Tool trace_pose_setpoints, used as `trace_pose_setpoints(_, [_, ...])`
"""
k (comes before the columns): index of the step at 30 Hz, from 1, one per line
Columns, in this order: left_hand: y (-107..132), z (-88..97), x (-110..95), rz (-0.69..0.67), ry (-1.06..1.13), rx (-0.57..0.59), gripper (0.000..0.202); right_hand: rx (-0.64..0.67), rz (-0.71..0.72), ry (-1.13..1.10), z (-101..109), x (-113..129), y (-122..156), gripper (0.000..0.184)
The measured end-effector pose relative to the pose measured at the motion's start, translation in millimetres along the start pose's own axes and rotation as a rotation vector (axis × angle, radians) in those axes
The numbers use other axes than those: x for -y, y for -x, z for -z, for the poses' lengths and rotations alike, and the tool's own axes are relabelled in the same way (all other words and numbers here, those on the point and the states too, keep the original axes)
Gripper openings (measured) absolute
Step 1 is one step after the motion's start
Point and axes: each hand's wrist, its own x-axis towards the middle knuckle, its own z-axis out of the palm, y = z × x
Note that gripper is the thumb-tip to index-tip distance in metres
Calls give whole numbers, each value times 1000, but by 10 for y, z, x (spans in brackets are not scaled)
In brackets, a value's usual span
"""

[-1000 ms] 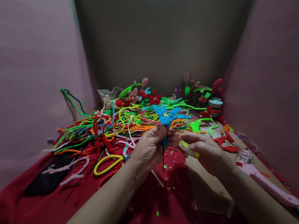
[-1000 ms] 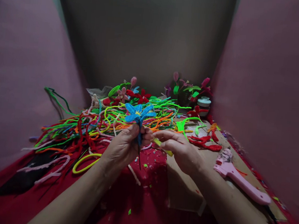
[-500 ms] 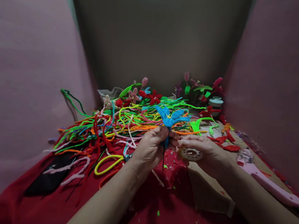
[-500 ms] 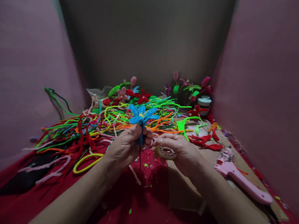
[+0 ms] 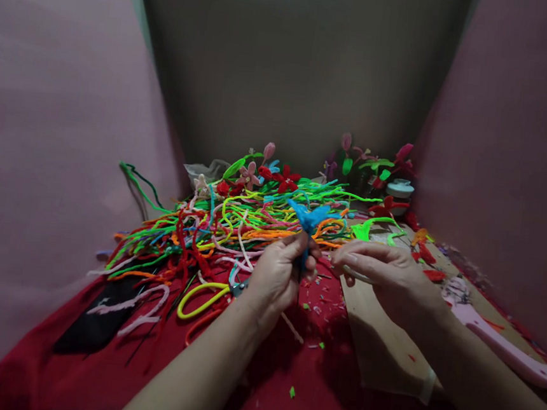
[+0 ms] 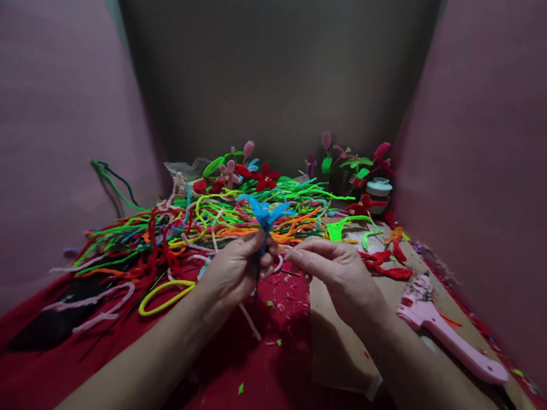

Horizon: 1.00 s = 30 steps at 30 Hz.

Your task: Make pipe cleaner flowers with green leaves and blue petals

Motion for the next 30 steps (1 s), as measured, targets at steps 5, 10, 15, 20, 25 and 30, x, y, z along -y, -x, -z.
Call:
trace_pose_setpoints(5, [90,-107,156,87,0,17,24,-125,139,199,-121,35,1,10])
trace_pose_setpoints(10, [100,-112,183,58,-4,56,23,-244,167,254,-171,-58,8,9])
trace_pose_setpoints(15, [102,-116,196,62,-1,74,22,-272,188,270,-201,-97,-13,9])
trace_pose_setpoints(20, [101,-123,247,59,-64,75,20,-310,133,267,-202,-80,-34,15])
trace_pose_setpoints(25, [98,-109,262,61,-107,94,20,-311,75,229,-176,-83,-36,19])
trace_pose_setpoints(30, [106,-117,236,66,-83,90,22,-341,153,252,-195,-124,-13,16])
